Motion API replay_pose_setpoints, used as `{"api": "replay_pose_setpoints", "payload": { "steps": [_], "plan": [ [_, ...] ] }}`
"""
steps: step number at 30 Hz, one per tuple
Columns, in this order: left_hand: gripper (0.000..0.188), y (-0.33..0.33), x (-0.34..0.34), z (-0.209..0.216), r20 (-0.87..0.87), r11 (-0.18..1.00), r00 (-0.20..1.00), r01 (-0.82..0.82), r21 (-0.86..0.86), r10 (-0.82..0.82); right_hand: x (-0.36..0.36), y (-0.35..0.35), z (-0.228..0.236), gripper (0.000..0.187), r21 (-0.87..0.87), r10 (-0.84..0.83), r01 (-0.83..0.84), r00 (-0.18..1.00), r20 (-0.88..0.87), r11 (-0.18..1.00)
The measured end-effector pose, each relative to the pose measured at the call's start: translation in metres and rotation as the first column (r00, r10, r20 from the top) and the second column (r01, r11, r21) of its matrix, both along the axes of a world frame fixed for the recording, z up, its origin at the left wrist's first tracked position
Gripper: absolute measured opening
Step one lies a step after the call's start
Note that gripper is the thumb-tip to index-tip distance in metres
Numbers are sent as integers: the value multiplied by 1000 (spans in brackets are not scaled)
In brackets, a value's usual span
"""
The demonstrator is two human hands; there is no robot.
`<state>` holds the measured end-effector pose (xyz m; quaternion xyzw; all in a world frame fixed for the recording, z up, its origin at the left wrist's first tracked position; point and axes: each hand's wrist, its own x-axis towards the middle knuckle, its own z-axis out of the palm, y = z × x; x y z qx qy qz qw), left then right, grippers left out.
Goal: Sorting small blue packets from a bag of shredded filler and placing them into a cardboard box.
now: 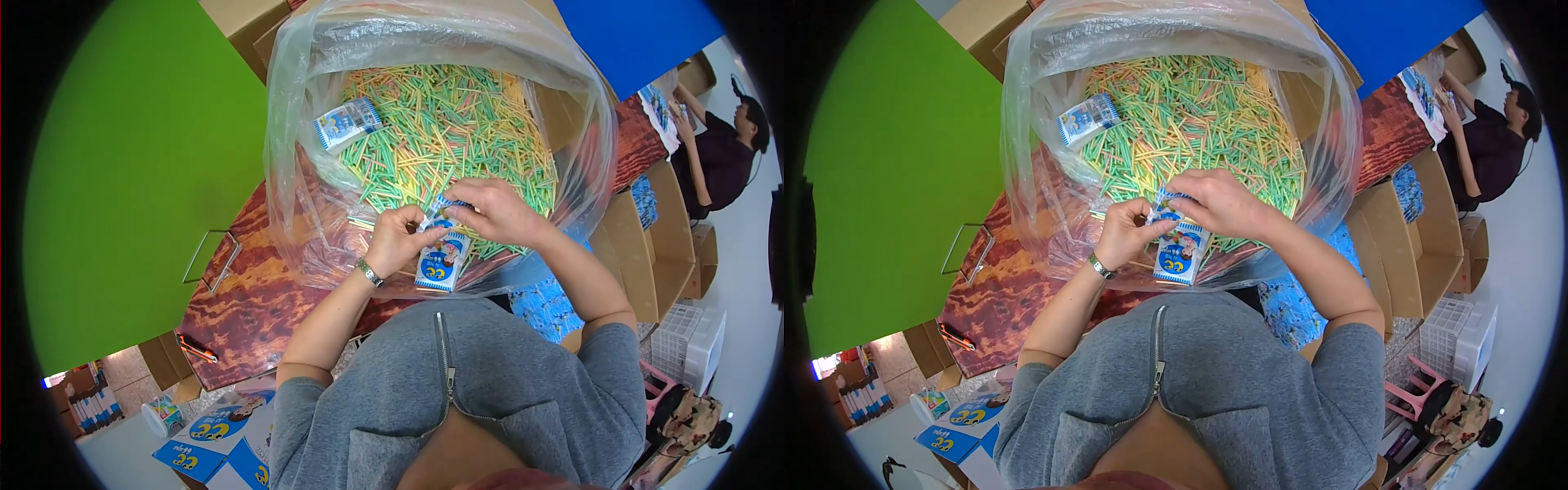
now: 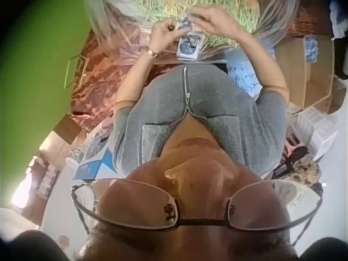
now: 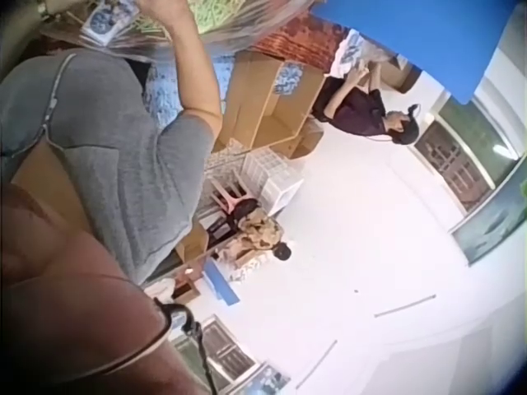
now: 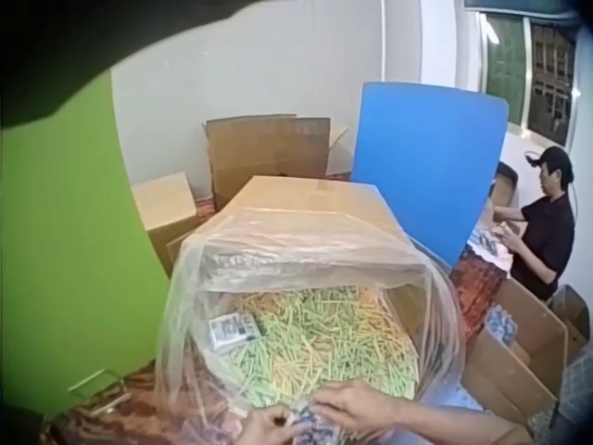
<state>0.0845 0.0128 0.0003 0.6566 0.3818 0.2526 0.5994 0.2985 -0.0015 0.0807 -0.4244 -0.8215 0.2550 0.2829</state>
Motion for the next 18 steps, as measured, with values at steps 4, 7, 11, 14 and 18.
{"api": "replay_pose_setpoints", "payload": {
  "steps": [4, 7, 11, 14, 18],
  "plan": [
    [18, 1, 5, 12, 203, 999, 978, -50, 16, 46, 11, 26, 12, 17, -189, 43, -41, 999, 6, 981],
    [18, 6, 0, 9, 239, 995, 970, -8, -103, 32, 5, 39, 27, 17, -231, 137, -114, 987, 84, 966],
    [18, 7, -10, 8, 250, 987, 958, -121, -105, 144, 39, 94, 8, 22, -141, -134, 141, 989, 61, 980],
    [19, 10, -8, 4, 272, 983, 945, -178, -43, 183, 90, 146, -14, 42, -23, -444, 592, 629, 639, 805],
    [20, 13, -11, -5, 224, 979, 956, -200, 32, 188, 96, 164, -37, 56, 20, -429, 655, 471, 771, 755]
  ]
}}
